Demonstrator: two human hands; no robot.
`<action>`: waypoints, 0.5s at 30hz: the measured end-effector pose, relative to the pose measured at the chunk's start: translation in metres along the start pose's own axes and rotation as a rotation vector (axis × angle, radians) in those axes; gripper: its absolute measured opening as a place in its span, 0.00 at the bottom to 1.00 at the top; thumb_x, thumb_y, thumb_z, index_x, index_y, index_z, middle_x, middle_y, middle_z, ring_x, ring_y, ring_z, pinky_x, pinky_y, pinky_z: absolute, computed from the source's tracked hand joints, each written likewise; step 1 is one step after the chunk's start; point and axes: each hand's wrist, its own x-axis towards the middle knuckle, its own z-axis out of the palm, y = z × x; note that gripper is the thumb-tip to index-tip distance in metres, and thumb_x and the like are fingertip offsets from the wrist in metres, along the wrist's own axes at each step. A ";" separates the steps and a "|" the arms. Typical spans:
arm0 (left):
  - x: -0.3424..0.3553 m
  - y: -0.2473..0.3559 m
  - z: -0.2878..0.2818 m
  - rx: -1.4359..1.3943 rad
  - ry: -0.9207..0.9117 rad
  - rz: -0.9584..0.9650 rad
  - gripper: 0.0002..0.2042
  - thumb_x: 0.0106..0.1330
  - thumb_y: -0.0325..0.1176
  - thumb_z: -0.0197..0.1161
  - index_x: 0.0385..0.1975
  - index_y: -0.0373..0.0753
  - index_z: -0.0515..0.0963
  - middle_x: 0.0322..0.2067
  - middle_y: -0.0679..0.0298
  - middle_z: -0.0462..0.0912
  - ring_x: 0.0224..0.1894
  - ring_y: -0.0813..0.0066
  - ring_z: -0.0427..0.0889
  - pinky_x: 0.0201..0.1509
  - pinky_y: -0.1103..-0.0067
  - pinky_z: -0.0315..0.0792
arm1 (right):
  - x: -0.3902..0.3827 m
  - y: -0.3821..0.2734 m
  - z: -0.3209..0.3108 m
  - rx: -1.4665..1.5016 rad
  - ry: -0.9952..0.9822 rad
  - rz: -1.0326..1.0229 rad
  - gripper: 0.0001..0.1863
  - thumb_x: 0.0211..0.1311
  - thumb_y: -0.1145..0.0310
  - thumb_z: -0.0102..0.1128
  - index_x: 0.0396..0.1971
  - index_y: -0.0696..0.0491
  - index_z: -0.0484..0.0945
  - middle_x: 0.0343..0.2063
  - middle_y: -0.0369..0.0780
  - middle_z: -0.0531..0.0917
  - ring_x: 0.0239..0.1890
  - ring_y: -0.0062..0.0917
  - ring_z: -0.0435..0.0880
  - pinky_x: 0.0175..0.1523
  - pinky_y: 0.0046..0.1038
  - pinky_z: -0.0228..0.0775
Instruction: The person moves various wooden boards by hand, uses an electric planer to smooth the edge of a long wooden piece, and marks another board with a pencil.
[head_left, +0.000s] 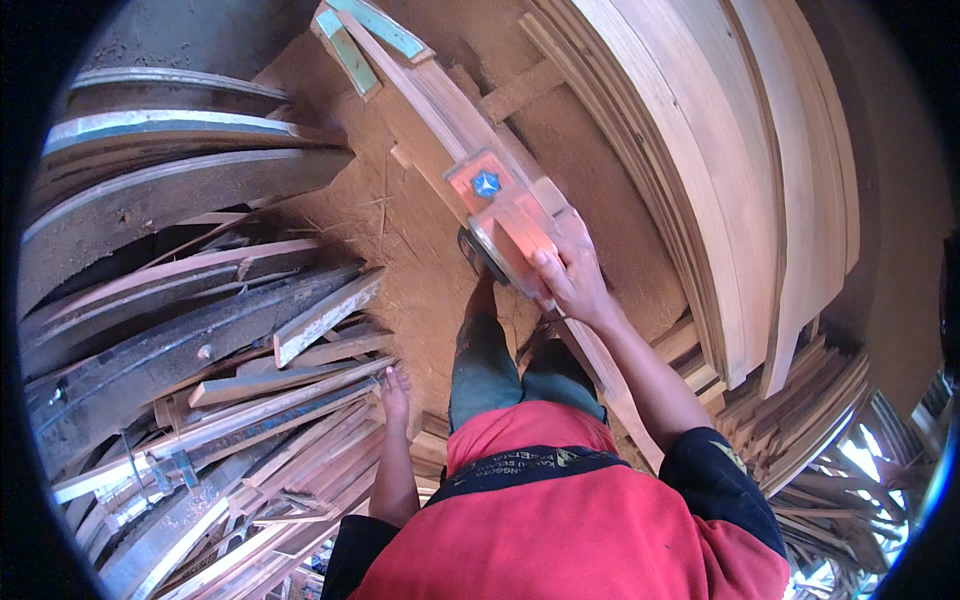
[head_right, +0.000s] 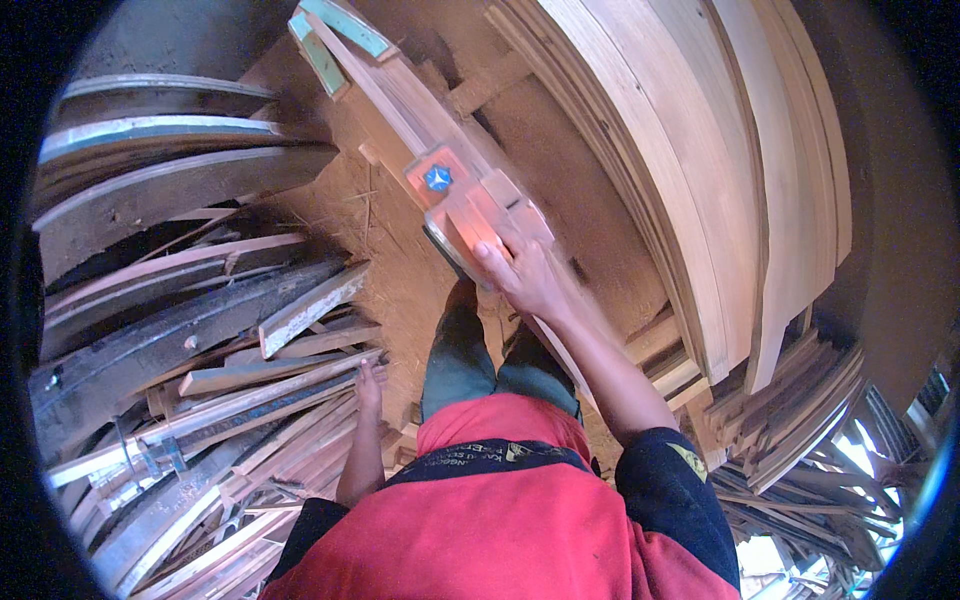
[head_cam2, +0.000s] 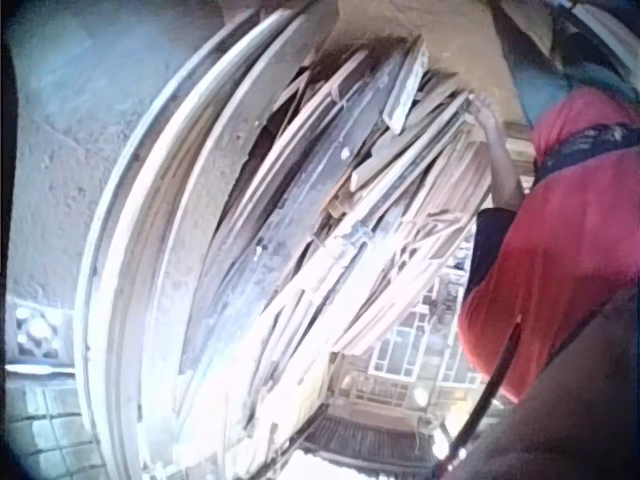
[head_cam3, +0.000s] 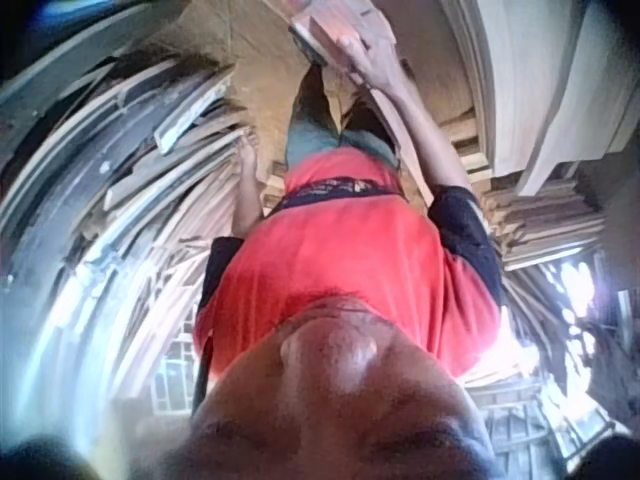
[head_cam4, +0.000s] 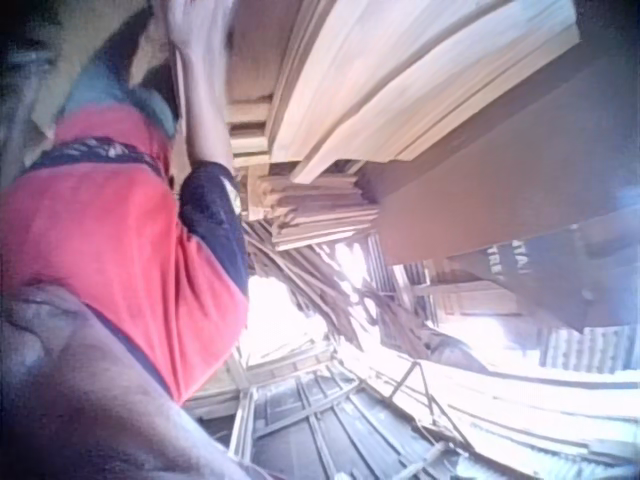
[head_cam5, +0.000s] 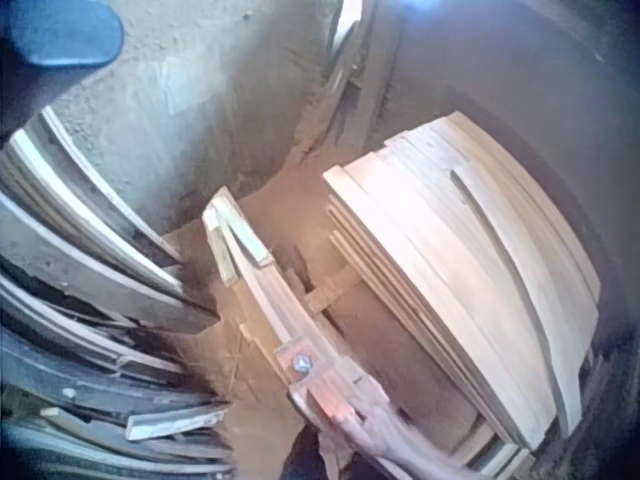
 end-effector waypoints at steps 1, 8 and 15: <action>0.005 0.002 -0.002 -0.018 0.000 0.002 0.33 0.77 0.60 0.41 0.58 0.35 0.76 0.40 0.58 0.84 0.37 0.73 0.79 0.43 0.75 0.73 | 0.019 -0.004 0.004 -0.037 0.018 -0.057 0.29 0.72 0.44 0.48 0.34 0.60 0.79 0.16 0.39 0.77 0.21 0.26 0.78 0.31 0.31 0.69; 0.042 -0.005 -0.009 -0.130 -0.019 0.005 0.31 0.77 0.60 0.43 0.56 0.36 0.77 0.37 0.60 0.83 0.35 0.76 0.79 0.40 0.78 0.74 | 0.127 -0.068 0.035 -0.060 0.197 -0.269 0.29 0.72 0.44 0.48 0.34 0.58 0.80 0.17 0.41 0.77 0.25 0.27 0.77 0.37 0.34 0.69; 0.041 0.040 0.000 -0.071 -0.027 -0.012 0.30 0.76 0.59 0.43 0.55 0.37 0.78 0.35 0.62 0.83 0.31 0.77 0.77 0.35 0.79 0.72 | 0.213 -0.115 0.049 -0.058 0.194 -0.307 0.30 0.70 0.42 0.48 0.36 0.58 0.82 0.14 0.43 0.75 0.22 0.32 0.78 0.34 0.34 0.69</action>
